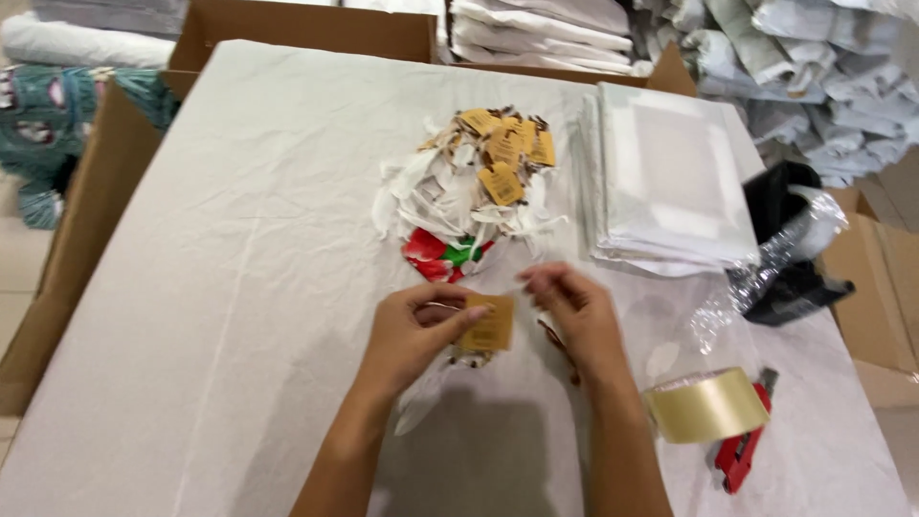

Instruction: Attaching cardboard tags to small dreamcatchers by threading strings

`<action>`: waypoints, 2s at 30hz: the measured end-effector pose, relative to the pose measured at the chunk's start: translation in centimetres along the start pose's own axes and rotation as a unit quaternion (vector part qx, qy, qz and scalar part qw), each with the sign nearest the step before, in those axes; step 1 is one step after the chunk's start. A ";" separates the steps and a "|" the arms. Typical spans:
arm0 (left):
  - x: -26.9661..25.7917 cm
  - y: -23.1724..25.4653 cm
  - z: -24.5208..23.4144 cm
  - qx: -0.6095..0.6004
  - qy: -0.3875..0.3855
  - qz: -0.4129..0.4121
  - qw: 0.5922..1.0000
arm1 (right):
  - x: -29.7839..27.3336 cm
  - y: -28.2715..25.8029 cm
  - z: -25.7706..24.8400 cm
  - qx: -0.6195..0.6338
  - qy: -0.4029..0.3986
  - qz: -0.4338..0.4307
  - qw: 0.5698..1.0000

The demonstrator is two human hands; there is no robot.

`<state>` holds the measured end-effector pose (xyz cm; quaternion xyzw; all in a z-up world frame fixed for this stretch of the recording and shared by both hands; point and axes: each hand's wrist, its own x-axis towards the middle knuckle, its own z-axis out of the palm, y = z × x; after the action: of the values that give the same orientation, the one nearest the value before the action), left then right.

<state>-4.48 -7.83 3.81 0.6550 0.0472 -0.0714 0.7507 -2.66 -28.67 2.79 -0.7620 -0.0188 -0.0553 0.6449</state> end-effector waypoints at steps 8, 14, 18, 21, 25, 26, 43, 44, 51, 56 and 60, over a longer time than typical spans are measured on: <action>1.7 -1.6 -1.2 0.031 0.017 0.008 0.999 | -1.2 -2.5 -3.2 -0.361 -0.064 0.153 0.918; 1.2 -1.5 -1.4 0.059 -0.010 -0.011 0.998 | -0.1 0.7 -2.4 -0.221 -0.092 0.111 0.965; 1.1 -1.9 -1.6 0.296 -0.082 0.100 0.946 | -0.5 -1.1 -1.6 -0.004 -0.072 0.130 0.989; 0.9 -1.1 -1.0 0.338 -0.036 0.212 0.916 | 0.1 1.3 -1.3 0.076 -0.066 0.110 0.989; 0.9 -2.1 0.2 0.232 -0.074 0.238 0.940 | -0.3 1.2 0.0 0.128 -0.061 0.097 0.985; 0.7 -2.0 0.4 0.225 -0.083 0.236 0.942 | -0.5 1.1 0.3 0.146 -0.062 0.097 0.983; 1.6 -2.6 -0.3 0.224 -0.080 0.249 0.939 | -0.5 -1.4 1.7 -0.019 -0.107 -0.025 0.994; 1.4 -2.3 -0.2 0.220 -0.082 0.247 0.940 | -0.4 -1.5 2.1 -0.011 -0.125 -0.046 0.991; 1.6 -2.3 -0.5 0.203 -0.090 0.240 0.945 | -0.6 -0.9 1.6 -0.034 -0.138 -0.083 0.986; 1.9 -1.9 -1.6 0.201 -0.062 0.229 0.950 | -0.3 0.3 0.7 -0.019 -0.153 -0.061 0.986; 1.6 -0.5 -2.7 0.214 -0.006 0.229 0.950 | -0.3 0.6 0.3 -0.020 -0.150 -0.049 0.987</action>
<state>-2.93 -5.29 2.64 0.7929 -0.1247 0.0901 0.5896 -2.84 -28.46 2.10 -0.7728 -0.1517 0.0280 0.6156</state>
